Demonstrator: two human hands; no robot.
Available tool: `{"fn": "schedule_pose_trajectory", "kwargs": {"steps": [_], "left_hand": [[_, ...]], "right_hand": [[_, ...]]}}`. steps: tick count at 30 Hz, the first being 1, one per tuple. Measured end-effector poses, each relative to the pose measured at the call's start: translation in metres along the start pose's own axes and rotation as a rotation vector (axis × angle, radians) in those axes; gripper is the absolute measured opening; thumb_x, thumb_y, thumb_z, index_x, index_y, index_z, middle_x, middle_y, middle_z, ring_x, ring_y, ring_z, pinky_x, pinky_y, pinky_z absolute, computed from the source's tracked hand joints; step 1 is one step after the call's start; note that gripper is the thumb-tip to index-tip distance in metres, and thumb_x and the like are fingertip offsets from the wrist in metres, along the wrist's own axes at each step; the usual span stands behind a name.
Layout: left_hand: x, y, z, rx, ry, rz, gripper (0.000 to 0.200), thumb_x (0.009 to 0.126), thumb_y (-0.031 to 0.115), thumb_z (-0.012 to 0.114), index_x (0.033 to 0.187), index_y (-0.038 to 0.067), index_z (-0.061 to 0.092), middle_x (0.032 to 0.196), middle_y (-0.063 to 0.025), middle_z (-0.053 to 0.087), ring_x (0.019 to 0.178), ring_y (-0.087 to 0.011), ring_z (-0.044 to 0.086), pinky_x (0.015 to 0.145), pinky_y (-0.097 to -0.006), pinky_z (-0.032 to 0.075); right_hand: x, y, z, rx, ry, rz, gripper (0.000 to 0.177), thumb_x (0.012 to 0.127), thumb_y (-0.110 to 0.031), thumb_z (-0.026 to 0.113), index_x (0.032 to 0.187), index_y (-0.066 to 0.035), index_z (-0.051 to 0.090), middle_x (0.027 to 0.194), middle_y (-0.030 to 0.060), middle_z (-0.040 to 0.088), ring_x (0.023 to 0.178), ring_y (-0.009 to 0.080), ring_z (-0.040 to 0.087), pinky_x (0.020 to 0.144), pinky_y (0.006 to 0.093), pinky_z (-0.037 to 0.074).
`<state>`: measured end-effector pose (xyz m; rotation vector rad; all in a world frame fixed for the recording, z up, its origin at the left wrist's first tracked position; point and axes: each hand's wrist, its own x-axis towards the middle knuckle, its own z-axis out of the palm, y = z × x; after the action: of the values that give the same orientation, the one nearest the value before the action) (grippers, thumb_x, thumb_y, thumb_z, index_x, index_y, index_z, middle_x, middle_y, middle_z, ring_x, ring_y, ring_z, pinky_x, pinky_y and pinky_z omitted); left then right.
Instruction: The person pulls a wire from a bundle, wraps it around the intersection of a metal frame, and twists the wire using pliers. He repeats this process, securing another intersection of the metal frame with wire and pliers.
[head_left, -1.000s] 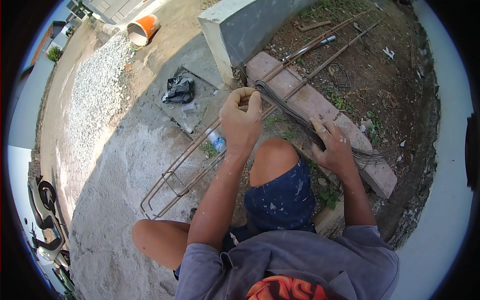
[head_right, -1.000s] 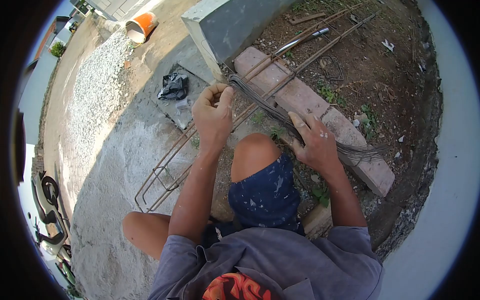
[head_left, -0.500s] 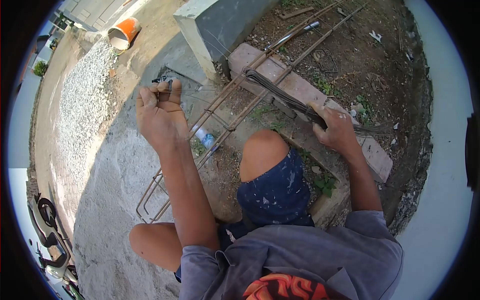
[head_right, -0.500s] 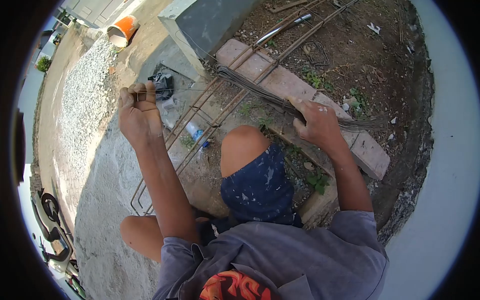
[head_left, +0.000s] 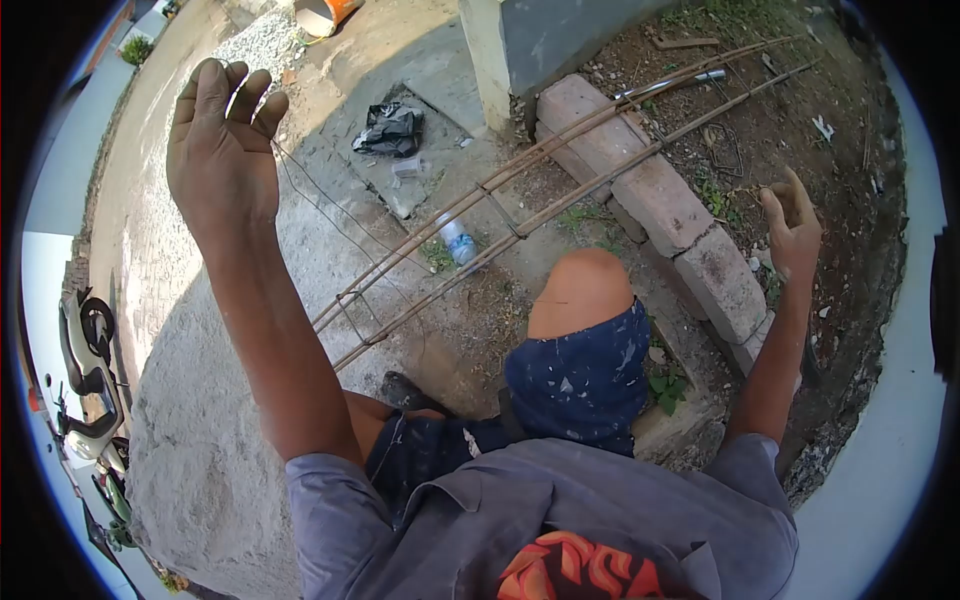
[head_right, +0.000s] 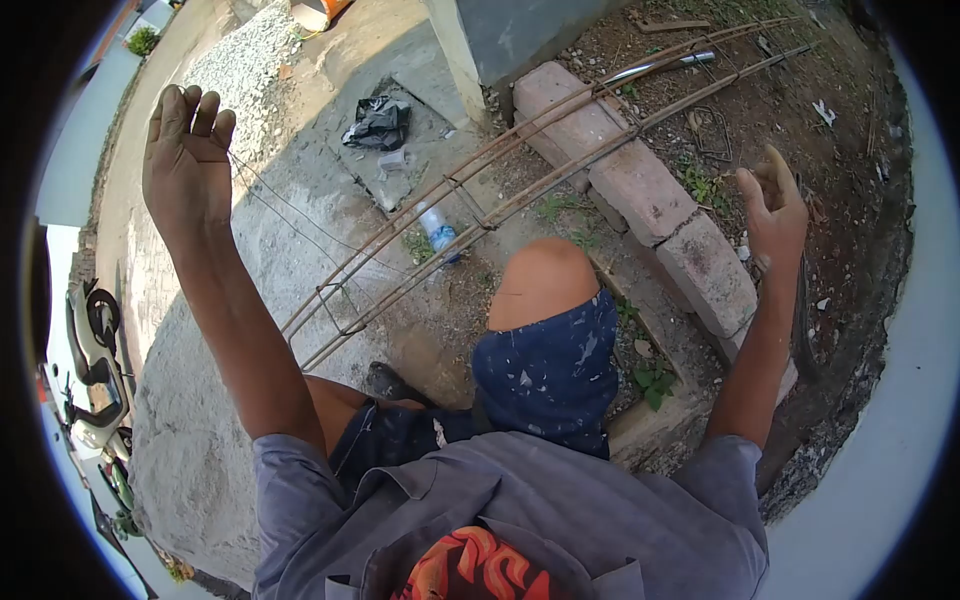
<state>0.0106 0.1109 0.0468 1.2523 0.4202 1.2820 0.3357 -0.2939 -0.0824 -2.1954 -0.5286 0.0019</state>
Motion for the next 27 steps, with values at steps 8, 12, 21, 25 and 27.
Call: {"fn": "schedule_pose_trajectory", "kwargs": {"steps": [8,12,21,25,27], "left_hand": [[-0.01,0.008,0.102,-0.124,-0.108,0.126,0.024,0.095,0.008,0.057,0.118,0.004,0.05,0.095,-0.0077,0.06,0.082,-0.0138,0.059,0.062,-0.0223,0.047],[-0.007,0.05,0.1,0.007,0.075,-0.001,0.028,0.098,0.014,0.052,0.124,0.004,0.048,0.099,-0.0101,0.06,0.086,-0.017,0.059,0.065,-0.0247,0.047],[-0.072,-0.034,-0.067,0.674,-0.344,-0.599,0.027,0.098,0.022,0.058,0.109,0.0,0.068,0.075,0.0013,0.061,0.054,-0.0041,0.048,0.05,-0.02,0.039],[-0.063,-0.007,-0.095,0.708,-0.202,-0.576,0.025,0.097,0.022,0.059,0.105,0.001,0.069,0.07,0.0042,0.056,0.051,-0.0025,0.038,0.046,-0.0195,0.031],[-0.061,0.005,-0.107,0.797,-0.219,-0.566,0.024,0.097,0.021,0.059,0.102,0.001,0.07,0.069,0.0048,0.055,0.051,-0.0022,0.037,0.046,-0.0198,0.03]], "right_hand": [[-0.064,-0.272,0.192,0.804,-0.895,-0.583,0.051,0.092,-0.024,0.065,0.131,0.004,0.048,0.105,0.0185,0.065,0.096,0.0245,0.066,0.078,0.0325,0.053],[-0.06,-0.309,0.211,1.15,-0.967,-0.329,0.022,0.1,-0.016,0.052,0.108,0.003,0.057,0.084,0.0125,0.067,0.074,0.0193,0.068,0.064,0.0289,0.056],[-0.013,-0.25,0.251,1.402,-0.692,-0.058,0.024,0.1,-0.02,0.053,0.105,0.002,0.059,0.087,0.0136,0.066,0.079,0.0207,0.069,0.066,0.0303,0.059],[-0.022,-0.274,0.221,0.402,-0.957,-0.292,0.023,0.095,-0.021,0.061,0.107,-0.002,0.064,0.092,0.0137,0.066,0.081,0.0202,0.068,0.069,0.0341,0.056],[-0.04,-0.281,0.217,0.172,-0.754,-0.772,0.022,0.091,-0.019,0.064,0.108,-0.005,0.067,0.092,0.0111,0.066,0.079,0.0205,0.067,0.065,0.0347,0.053]]}}
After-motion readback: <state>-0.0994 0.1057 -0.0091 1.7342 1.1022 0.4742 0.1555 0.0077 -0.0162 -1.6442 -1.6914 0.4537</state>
